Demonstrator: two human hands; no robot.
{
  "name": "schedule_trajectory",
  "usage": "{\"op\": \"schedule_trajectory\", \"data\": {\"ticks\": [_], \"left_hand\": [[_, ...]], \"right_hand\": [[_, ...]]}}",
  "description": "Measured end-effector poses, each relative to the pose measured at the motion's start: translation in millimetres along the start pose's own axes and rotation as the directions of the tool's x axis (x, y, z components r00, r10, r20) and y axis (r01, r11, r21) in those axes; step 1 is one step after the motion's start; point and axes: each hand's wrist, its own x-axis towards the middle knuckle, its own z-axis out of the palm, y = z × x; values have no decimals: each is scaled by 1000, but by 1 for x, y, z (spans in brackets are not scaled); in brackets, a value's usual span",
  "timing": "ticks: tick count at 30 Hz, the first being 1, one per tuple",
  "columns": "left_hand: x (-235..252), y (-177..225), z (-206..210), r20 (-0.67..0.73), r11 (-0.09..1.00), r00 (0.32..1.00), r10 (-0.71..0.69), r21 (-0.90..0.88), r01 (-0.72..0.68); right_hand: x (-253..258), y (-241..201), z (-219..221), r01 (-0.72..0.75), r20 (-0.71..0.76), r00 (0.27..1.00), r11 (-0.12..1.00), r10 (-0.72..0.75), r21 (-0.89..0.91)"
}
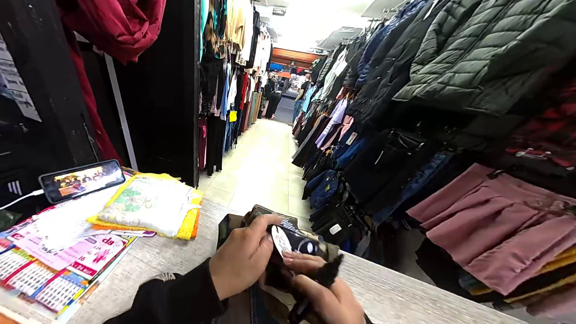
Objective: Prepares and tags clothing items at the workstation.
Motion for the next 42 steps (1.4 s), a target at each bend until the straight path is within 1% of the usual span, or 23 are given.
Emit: {"op": "schedule_trajectory", "data": {"ticks": [2,4,7,9,10,12,13,14,15,16,17,19,23,30,37,40,42], "left_hand": [[10,-5,-10,78,978,985,-153,-133,163],[16,-9,-13,103,954,964,-245,-155,258],[15,-9,-8,79,967,965,-251,-26,253],[14,-9,-7,55,970,968,-244,3,244],[14,-9,-8,57,968,966,-253,12,252],[15,-8,-11,82,965,961,-263,28,262],[15,-7,-12,98,964,959,-265,37,262],[16,-7,-13,113,963,956,-270,45,266],[16,-6,-14,122,962,954,-274,45,271],[17,-6,-14,134,960,951,-278,46,274],[17,-5,-15,150,958,947,-285,47,281],[19,-6,-17,179,953,937,-302,56,297],[19,-6,-18,194,956,936,-295,53,290],[18,-8,-16,189,963,945,-268,44,265],[16,-9,-17,192,972,953,-235,50,229],[17,-10,-18,207,977,955,-214,50,208],[17,-10,-20,214,977,954,-212,54,205]], "right_hand": [[-10,14,12,-18,66,998,1000,17,6],[-15,22,17,-83,106,991,995,77,48],[-18,22,13,-230,137,969,957,207,177],[-14,19,3,-353,106,936,891,337,285],[-11,19,-3,-418,84,905,836,416,356],[-1,22,-13,-518,78,806,636,586,572],[4,24,-17,-550,100,749,531,655,645],[10,27,-19,-564,126,705,444,698,696],[15,31,-18,-570,155,676,378,720,730],[17,34,-14,-567,172,665,342,727,749],[16,38,-8,-569,179,668,341,722,748],[11,42,7,-595,183,676,383,714,707],[3,38,17,-628,176,658,404,732,665],[-4,37,16,-563,73,719,517,691,645],[-5,36,19,-548,139,776,549,615,631],[-4,37,18,-549,150,791,580,593,602],[-3,36,19,-548,151,790,576,594,606]]}}
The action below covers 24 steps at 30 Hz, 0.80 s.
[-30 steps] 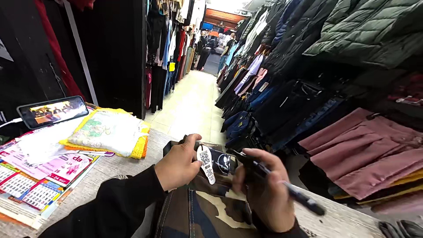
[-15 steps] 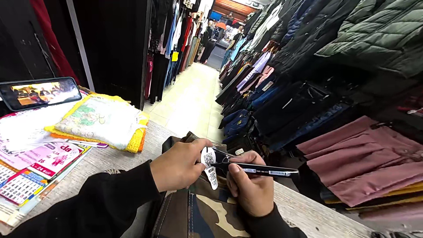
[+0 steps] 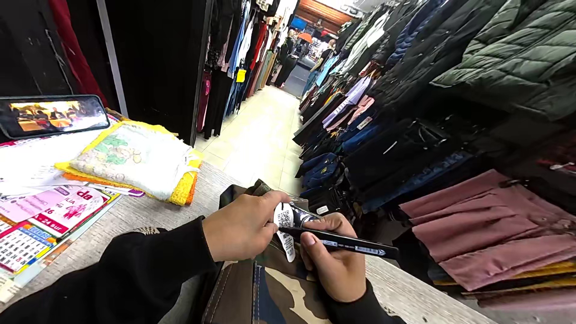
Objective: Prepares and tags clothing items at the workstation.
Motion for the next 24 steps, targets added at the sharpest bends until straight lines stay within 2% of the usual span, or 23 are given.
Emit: {"op": "schedule_trajectory", "data": {"ticks": [7,18,24], "left_hand": [[-1,-2,0,-20,1000,999,25,6,-25],[-1,-1,0,-15,1000,1000,9,-4,-9],[-1,-1,0,-22,1000,1000,9,-14,-9]], "right_hand": [[2,3,1,-2,-28,1000,1000,2,10],[-2,6,-3,48,-75,996,994,-55,-97],[-4,4,-4,66,-79,994,997,-69,-31]]}}
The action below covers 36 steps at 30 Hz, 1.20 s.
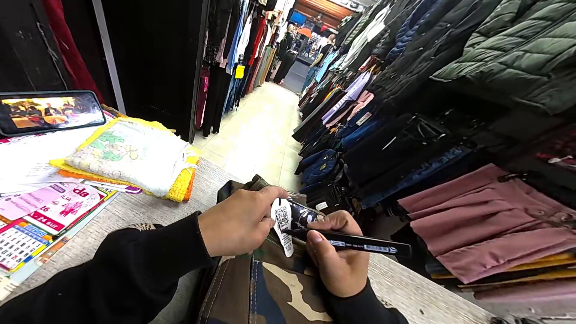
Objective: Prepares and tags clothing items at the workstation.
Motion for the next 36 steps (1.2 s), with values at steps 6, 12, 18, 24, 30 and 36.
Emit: {"op": "schedule_trajectory", "data": {"ticks": [6,12,18,24,30,36], "left_hand": [[0,1,0,-12,1000,1000,-10,29,10],[0,1,0,3,1000,1000,-16,24,16],[0,2,0,0,1000,1000,-24,19,24],[0,3,-1,12,999,999,-38,18,37],[0,3,0,11,999,999,-36,10,35],[0,3,0,10,999,999,-34,39,34]], "right_hand": [[2,0,2,15,-1,1000,993,-16,-113],[4,-1,1,-8,-68,998,999,5,-44],[7,2,2,-20,-11,1000,998,20,-54],[5,2,0,-19,-46,999,993,13,-116],[7,2,1,-61,-111,993,986,44,-154],[7,3,3,-10,-6,1000,997,9,-70]]}}
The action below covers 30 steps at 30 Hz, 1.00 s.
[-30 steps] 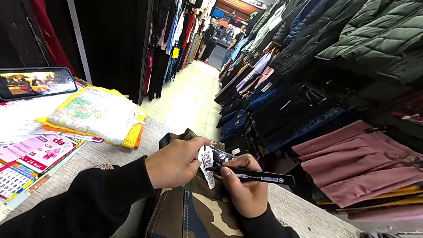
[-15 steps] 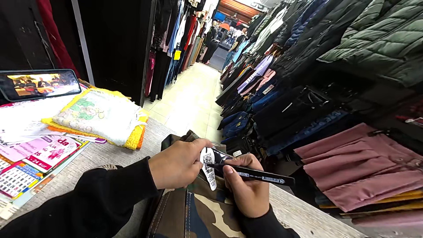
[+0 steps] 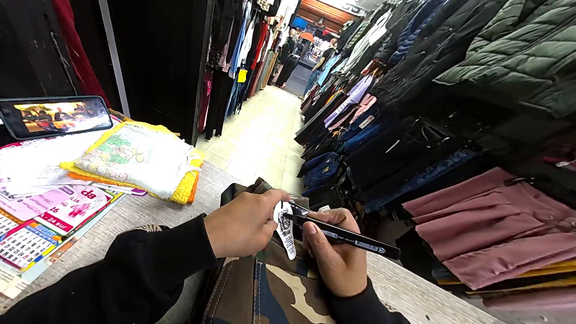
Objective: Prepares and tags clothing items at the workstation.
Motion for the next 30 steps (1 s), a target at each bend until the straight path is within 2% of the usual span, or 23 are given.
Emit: {"op": "schedule_trajectory", "data": {"ticks": [5,13,21,28,30], "left_hand": [[0,1,-1,17,1000,1000,-16,-9,16],[1,-2,0,1,1000,1000,13,-4,-13],[1,-1,0,3,1000,1000,-4,-18,4],[0,-1,0,-2,1000,1000,4,-12,-4],[1,-2,0,-6,1000,1000,9,-10,-9]], "right_hand": [[-2,1,-2,22,21,1000,1000,-22,-12],[0,-1,-1,-33,-92,995,994,23,-103],[-2,1,-1,35,34,999,999,-35,-6],[-1,-1,-1,-12,-82,997,994,3,-112],[0,0,-1,-13,-70,997,995,6,-100]]}}
